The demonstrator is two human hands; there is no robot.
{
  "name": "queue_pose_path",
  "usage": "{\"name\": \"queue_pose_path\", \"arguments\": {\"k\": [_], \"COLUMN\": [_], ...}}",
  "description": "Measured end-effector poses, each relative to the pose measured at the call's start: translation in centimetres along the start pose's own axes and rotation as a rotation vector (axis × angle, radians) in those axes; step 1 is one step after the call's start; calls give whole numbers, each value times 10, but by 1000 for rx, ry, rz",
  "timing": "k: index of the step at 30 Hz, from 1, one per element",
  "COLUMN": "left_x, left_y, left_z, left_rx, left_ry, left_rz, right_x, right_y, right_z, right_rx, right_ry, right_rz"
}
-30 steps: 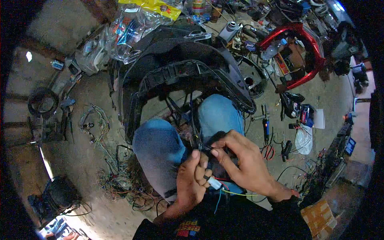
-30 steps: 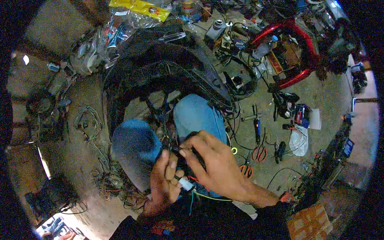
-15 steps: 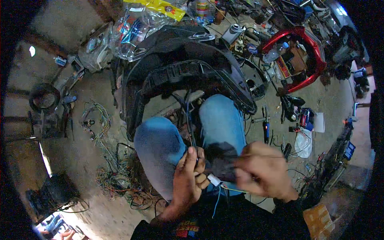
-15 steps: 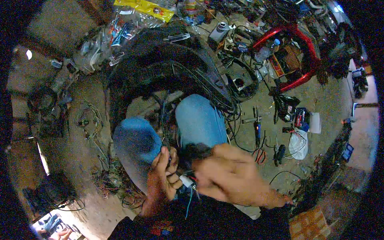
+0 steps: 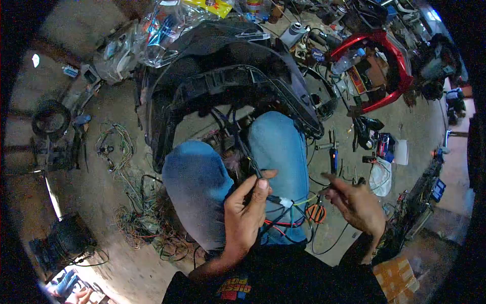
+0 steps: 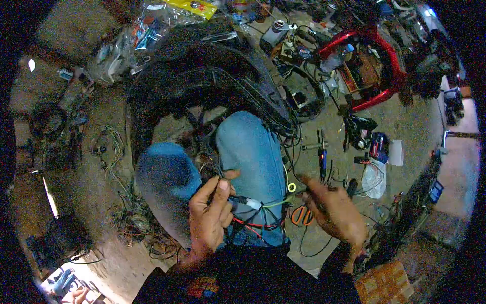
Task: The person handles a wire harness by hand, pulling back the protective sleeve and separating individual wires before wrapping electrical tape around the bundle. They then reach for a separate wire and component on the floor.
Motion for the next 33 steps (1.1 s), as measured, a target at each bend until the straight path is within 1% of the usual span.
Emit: {"name": "queue_pose_path", "arguments": {"k": [3, 4, 7, 8, 11, 14, 17, 20, 23, 26, 29, 33], "left_x": [-3, -4, -9, -10, -11, -11, -6, -2, 4, 14, 18, 15], "left_y": [-2, -2, -3, -4, -5, -5, -6, -8, -14, -22, -24, -24], "left_z": [-1, -1, 1, 0, 0, 1, 2, 4, 6, 9, 9, 8], "left_rx": [6, 7, 51, 54, 59, 57, 53, 37, -13, -34, -35, -66], "left_ry": [14, 24, 21, 25, 24, -25, -67, -49, -67, -142, -188, -192], "left_rz": [28, 41, 46, 45, 37, 31, 19, 7, -67, -171, -204, -190], "right_x": [-25, -34, -44, -41, -21, -6, -4, -16, -22, -7, 29, 70], "right_y": [-5, -9, -27, -31, -35, -32, -32, -38, -42, -42, -35, -47], "right_z": [-13, -17, -16, -15, -6, -5, -14, -22, -24, -16, -5, -17], "right_rx": [99, 44, -57, -190, -162, -106, -276, -161, -219, -378, -326, -309], "right_ry": [192, 207, 46, 255, 5, -123, -121, -95, 84, 93, -283, -361], "right_rz": [108, 141, -22, 57, 40, 14, 156, 123, 176, 318, 291, 392]}}
Point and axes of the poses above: each hand's wrist, its own y-axis away from the middle knuckle, its own z-axis out of the back of the hand, x = y × z, the point moved 2 cm from there along -y, towards the middle knuckle, and after that the axes turned 1 degree about -x, right-handed, at the moved point
